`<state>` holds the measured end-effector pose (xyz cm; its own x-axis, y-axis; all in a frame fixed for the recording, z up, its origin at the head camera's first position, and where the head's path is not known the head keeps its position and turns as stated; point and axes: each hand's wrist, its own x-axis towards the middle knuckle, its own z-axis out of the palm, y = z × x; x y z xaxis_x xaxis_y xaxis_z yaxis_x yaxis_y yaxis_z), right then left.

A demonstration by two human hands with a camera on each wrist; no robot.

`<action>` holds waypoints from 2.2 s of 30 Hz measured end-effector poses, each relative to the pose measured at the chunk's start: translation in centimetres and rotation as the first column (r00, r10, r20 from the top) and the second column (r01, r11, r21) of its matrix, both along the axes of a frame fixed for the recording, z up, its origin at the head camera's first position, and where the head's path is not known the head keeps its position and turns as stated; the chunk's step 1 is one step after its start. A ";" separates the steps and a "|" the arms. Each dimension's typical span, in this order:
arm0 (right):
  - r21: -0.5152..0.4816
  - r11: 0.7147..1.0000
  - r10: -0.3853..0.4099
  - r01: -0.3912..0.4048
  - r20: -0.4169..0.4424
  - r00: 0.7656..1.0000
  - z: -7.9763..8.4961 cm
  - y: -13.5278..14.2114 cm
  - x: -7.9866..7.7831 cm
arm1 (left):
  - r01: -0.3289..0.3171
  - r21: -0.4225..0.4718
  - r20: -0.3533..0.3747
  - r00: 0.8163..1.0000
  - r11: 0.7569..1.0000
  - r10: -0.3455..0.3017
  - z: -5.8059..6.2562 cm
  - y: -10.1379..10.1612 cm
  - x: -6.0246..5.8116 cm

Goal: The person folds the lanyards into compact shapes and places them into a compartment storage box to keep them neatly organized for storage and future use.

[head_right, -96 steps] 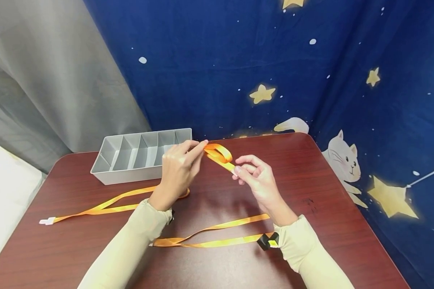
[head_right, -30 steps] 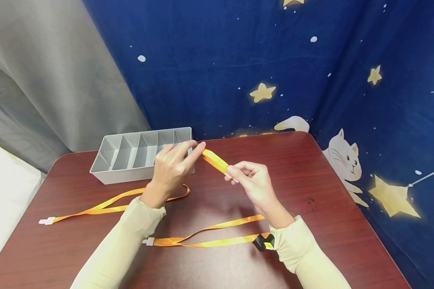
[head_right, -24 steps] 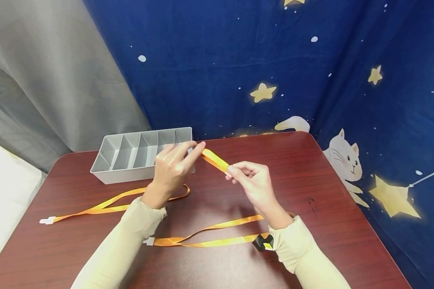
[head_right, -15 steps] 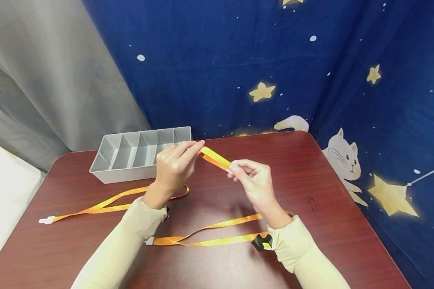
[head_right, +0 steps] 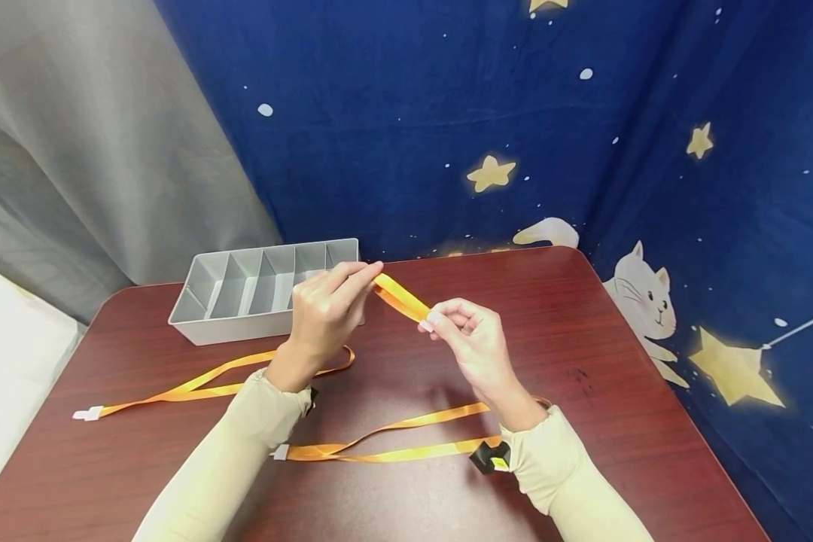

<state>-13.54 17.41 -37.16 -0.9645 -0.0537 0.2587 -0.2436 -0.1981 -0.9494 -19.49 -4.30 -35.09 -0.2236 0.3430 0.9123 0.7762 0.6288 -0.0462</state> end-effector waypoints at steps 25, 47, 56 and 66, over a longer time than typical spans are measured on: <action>-0.144 0.964 0.241 -0.225 0.107 0.965 0.1 -0.3 0.8 | -0.050 -0.099 -0.084 0.996 0.994 0.042 -0.3 -0.3 0.1; 0.177 0.975 0.122 -0.132 0.069 0.990 0.1 -0.2 0.4 | -0.057 -0.118 -0.119 0.992 0.991 0.043 0.1 -0.2 0.1; 0.199 0.969 0.107 -0.143 0.180 0.978 0.6 -0.6 0.2 | 0.060 -0.031 -0.013 0.998 0.998 -0.061 0.3 0.0 -0.1; 0.225 0.967 0.088 -0.118 0.142 0.986 1.0 -0.2 0.4 | 0.309 0.232 0.300 0.879 0.922 -0.370 0.9 -0.1 -0.2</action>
